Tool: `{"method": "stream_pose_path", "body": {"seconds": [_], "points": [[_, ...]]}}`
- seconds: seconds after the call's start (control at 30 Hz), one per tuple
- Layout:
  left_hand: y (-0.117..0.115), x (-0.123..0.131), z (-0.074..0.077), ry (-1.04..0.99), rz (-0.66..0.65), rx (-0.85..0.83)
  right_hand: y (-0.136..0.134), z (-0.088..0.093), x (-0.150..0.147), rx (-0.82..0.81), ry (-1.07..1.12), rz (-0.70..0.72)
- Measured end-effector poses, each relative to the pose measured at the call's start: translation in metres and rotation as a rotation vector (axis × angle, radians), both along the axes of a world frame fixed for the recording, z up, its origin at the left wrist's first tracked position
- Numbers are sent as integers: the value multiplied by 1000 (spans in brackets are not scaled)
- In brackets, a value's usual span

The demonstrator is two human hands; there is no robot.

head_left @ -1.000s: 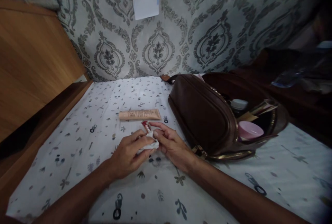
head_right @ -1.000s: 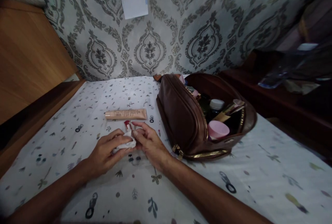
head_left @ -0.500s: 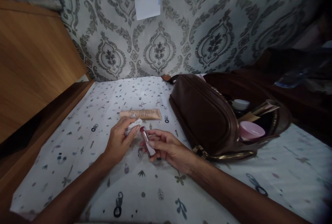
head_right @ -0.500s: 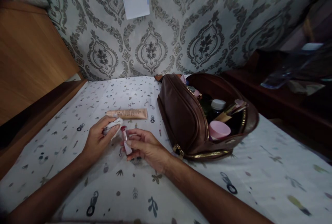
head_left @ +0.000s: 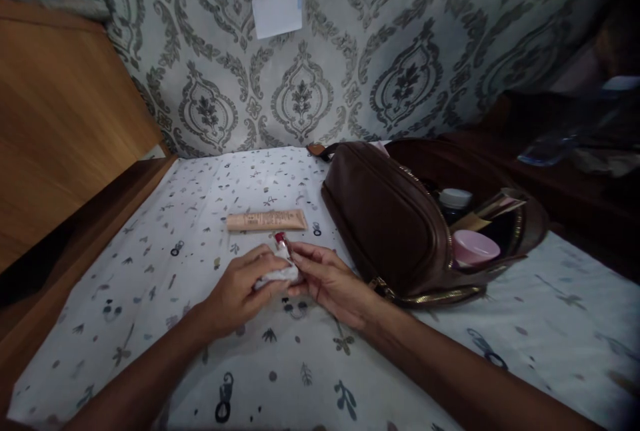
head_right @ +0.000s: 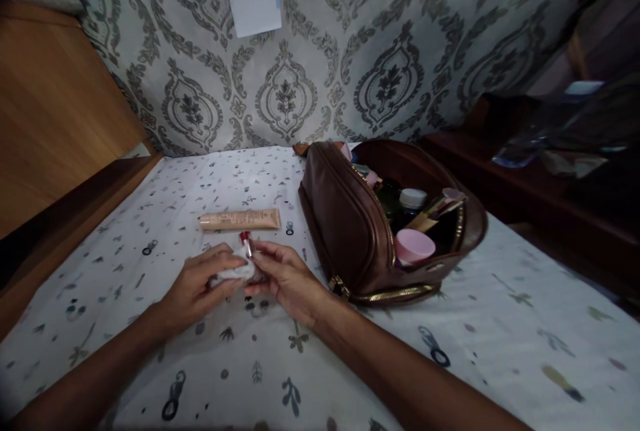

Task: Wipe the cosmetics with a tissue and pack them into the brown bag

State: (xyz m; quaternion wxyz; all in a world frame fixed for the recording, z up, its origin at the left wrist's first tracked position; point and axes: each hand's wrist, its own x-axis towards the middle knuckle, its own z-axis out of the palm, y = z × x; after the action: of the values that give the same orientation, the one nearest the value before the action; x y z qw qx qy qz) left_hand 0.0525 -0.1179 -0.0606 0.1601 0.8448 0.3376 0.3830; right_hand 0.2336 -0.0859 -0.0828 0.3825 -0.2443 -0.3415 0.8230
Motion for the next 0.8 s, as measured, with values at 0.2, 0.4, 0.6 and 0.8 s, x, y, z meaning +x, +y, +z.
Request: {"method": "stream_pose_path", "body": {"seconds": [0.2,0.4,0.6,0.8], "points": [[-2,2,1,22,-3,27,0,-3,0,39,-37,-50],[9,-12,-4,-70,295,24,-3,0,-2,31,-64,8],[13,-12,-4,-87,359,-8,-1,-2,-2,17,-86,76],[13,-13,-1,-131,412,-70,-3,0,0,22,17,130]]}}
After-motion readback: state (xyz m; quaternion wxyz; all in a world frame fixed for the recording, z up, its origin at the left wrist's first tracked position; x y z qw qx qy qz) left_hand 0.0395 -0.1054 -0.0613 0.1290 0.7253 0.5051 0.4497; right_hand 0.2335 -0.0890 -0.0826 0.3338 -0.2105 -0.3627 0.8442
